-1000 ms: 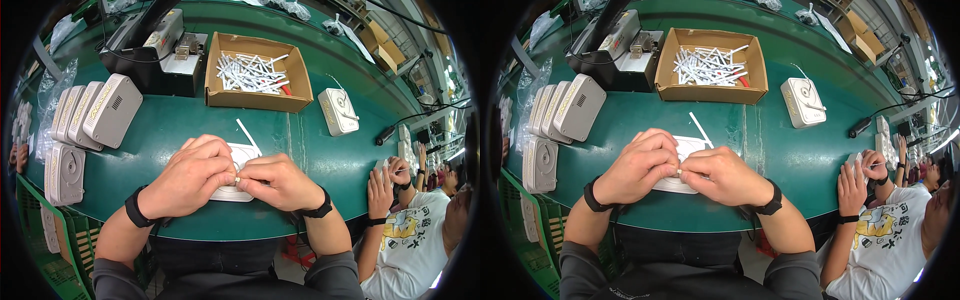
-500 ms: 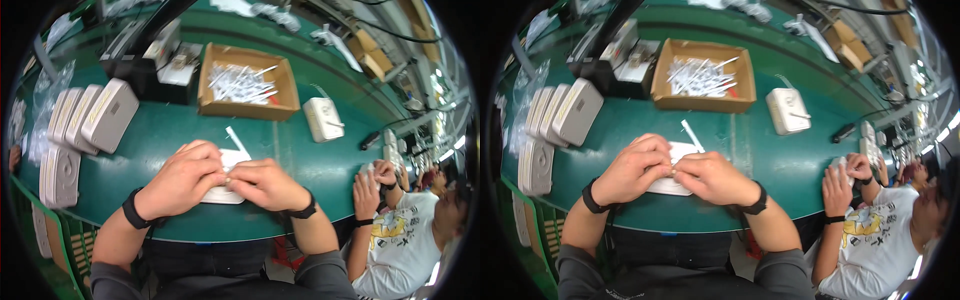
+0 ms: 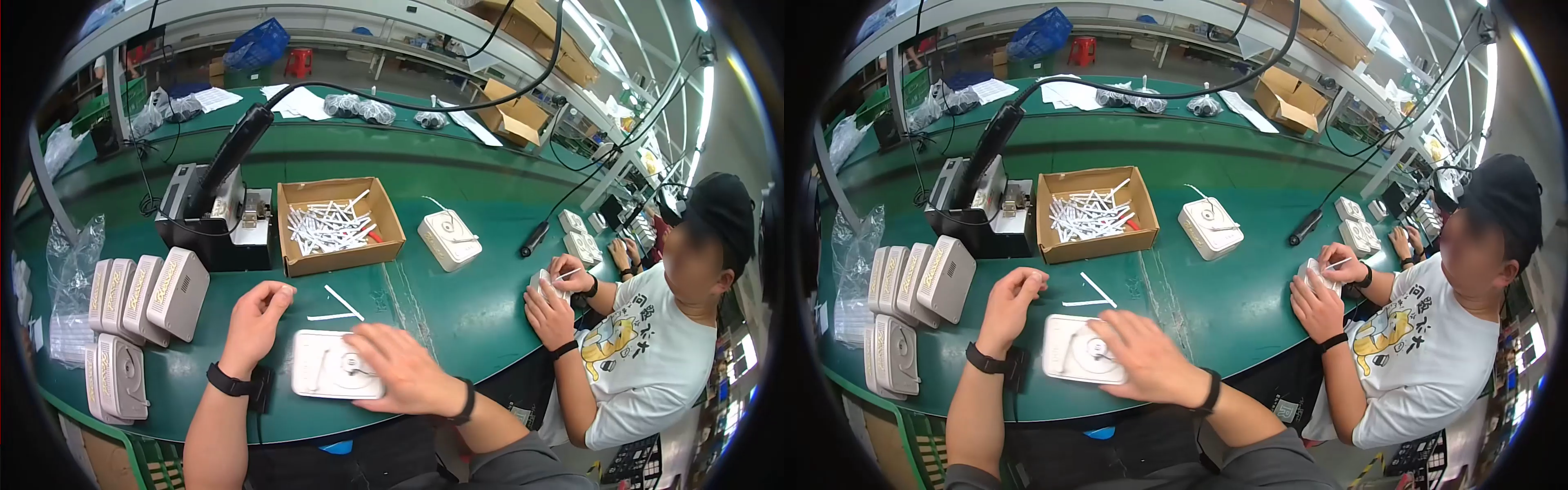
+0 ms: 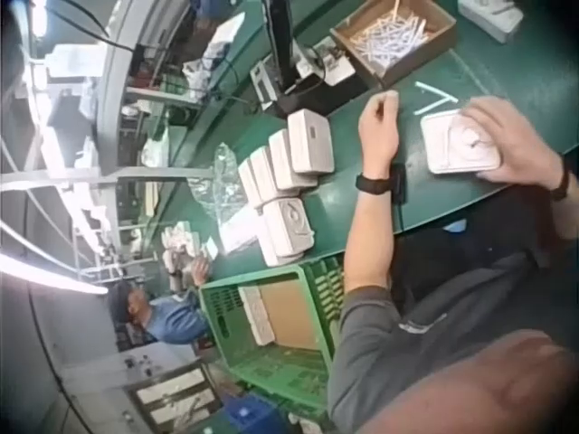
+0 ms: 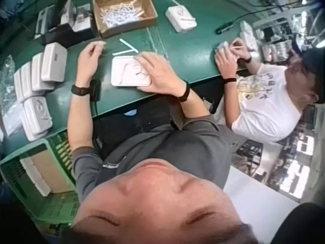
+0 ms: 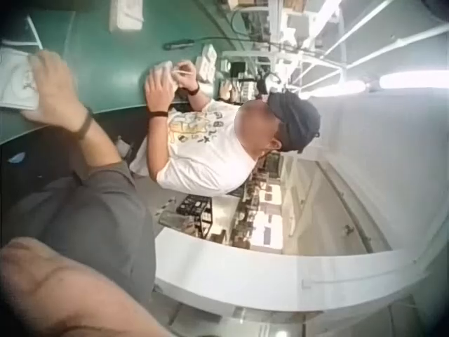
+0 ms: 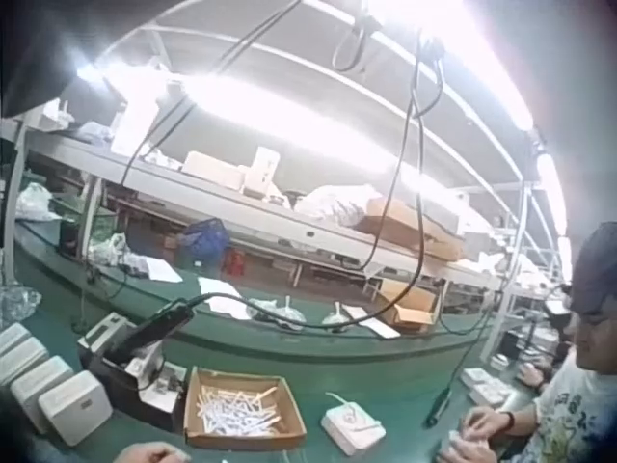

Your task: The person takes a white plastic housing from a green crate, places it on the table, and picks up a white strip. They press the strip into the housing by hand, then set the completed unit aside on the table.

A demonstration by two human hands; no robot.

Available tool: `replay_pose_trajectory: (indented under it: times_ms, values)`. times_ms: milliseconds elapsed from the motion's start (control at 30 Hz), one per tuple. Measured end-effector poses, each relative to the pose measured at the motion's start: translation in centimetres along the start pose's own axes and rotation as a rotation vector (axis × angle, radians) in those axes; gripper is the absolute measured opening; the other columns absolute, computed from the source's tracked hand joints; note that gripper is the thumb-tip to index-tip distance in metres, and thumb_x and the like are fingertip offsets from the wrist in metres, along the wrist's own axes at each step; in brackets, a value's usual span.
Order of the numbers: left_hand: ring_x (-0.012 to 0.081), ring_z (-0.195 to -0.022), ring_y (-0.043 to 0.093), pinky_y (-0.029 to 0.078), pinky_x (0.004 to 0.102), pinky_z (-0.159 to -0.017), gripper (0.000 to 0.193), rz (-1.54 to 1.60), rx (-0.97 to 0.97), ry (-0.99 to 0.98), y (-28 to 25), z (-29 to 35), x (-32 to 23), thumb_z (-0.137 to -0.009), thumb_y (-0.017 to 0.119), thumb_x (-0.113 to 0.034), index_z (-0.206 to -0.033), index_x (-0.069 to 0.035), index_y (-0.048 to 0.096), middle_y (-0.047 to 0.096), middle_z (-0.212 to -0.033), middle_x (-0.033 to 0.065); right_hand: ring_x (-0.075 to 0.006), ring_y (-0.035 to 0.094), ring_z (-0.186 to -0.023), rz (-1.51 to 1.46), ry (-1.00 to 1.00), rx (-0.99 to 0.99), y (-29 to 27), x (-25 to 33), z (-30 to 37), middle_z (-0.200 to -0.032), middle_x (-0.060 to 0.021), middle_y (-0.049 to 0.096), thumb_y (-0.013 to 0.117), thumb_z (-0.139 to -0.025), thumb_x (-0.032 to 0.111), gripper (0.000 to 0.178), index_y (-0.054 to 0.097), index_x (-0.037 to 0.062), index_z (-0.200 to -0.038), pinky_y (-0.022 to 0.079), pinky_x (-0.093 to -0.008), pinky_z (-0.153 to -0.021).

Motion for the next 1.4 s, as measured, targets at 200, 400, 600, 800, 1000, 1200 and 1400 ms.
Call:
replay_pose_trajectory:
  times_ms: [200, 400, 600, 800, 1000, 1200, 1400]
  values:
    - [0.0112, -0.092, 0.067, 0.053, 0.0285, -0.083, 0.027, -0.132, -0.005, -0.049, -0.1, 0.4, -0.3, -0.107, 0.067, -0.026, -0.109, 0.0, 0.074, 0.073, -0.096, 0.0033, -0.044, 0.058, -0.132, 0.247, 0.308, -0.126, -5.6, -7.6, 4.3, -0.142, -0.025, 0.059, 0.094, -0.07, 0.041, 0.099, 0.05, -0.0007, -0.148, 0.047, -0.049, -0.113]
    - [0.0171, -0.09, 0.07, 0.056, 0.032, -0.084, 0.03, -0.264, 0.198, 0.018, 2.9, 1.3, -1.4, -0.101, 0.074, -0.031, -0.109, -0.002, 0.076, 0.076, -0.096, 0.0072, -0.0431, 0.06, -0.128, 0.335, 0.501, -0.287, -7.0, -18.3, 5.5, -0.138, -0.0256, 0.062, 0.093, -0.072, 0.04, 0.095, 0.051, -0.0033, -0.145, 0.049, -0.0494, -0.11]
    - [0.0227, -0.091, 0.072, 0.057, 0.0354, -0.084, 0.03, -0.368, 0.281, 0.162, 3.6, 1.8, -1.9, -0.099, 0.076, -0.031, -0.107, -0.002, 0.076, 0.076, -0.101, 0.0111, -0.0417, 0.061, -0.125, 0.537, 0.689, -0.225, -7.4, -20.3, 1.5, -0.135, -0.0242, 0.063, 0.092, -0.075, 0.038, 0.089, 0.054, -0.0029, -0.144, 0.051, -0.051, -0.104]
    - [0.0304, -0.098, 0.073, 0.057, 0.0405, -0.088, 0.033, -0.35, 0.287, 0.158, 4.0, 1.6, -1.4, -0.098, 0.075, -0.036, -0.104, -0.003, 0.077, 0.076, -0.102, 0.0141, -0.0371, 0.067, -0.114, 0.488, 0.305, -0.34, -5.9, -13.4, -3.4, -0.122, -0.0174, 0.07, 0.086, -0.085, 0.031, 0.053, 0.068, 0.0025, -0.126, 0.055, -0.0475, -0.094]
    - [0.0249, -0.092, 0.074, 0.058, 0.0373, -0.084, 0.028, -0.39, 0.268, 0.174, 3.3, 1.8, -1.7, -0.098, 0.077, -0.029, -0.106, -0.002, 0.076, 0.076, -0.101, 0.0121, -0.0378, 0.072, -0.098, 0.098, 0.368, 0.064, 3.7, -10.6, -8.6, -0.102, -0.0162, 0.075, 0.079, -0.091, 0.032, 0.028, 0.076, 0.0064, -0.1, 0.058, -0.0486, -0.085]
    - [0.026, -0.091, 0.074, 0.058, 0.0374, -0.083, 0.026, -0.39, 0.265, 0.202, 3.9, 1.7, -2.1, -0.099, 0.076, -0.028, -0.105, -0.002, 0.076, 0.076, -0.099, 0.012, -0.0377, 0.072, -0.081, 0.058, 0.252, 0.054, 4.1, -13.3, -8.6, -0.088, -0.0152, 0.076, 0.074, -0.096, 0.025, 0.022, 0.075, 0.0035, -0.101, 0.056, -0.0473, -0.074]
    - [0.03, -0.09, 0.073, 0.058, 0.0396, -0.081, 0.019, -0.446, -0.03, 0.367, 0.2, 2.1, -5.5, -0.093, 0.079, -0.019, -0.101, -0.003, 0.075, 0.075, -0.095, 0.0121, -0.0154, 0.068, -0.065, -0.775, 0.545, -0.114, 2.6, -14.8, -5.9, -0.08, -0.0054, 0.075, 0.061, -0.107, 0.015, 0.018, 0.07, 0.0031, -0.117, 0.049, -0.0285, -0.057]
Point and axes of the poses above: each hand's wrist, its own z-axis away from the middle knuckle, its own y-axis out of the palm, x = y × z, the point moved 10 cm from there along -z, towards the middle knuckle
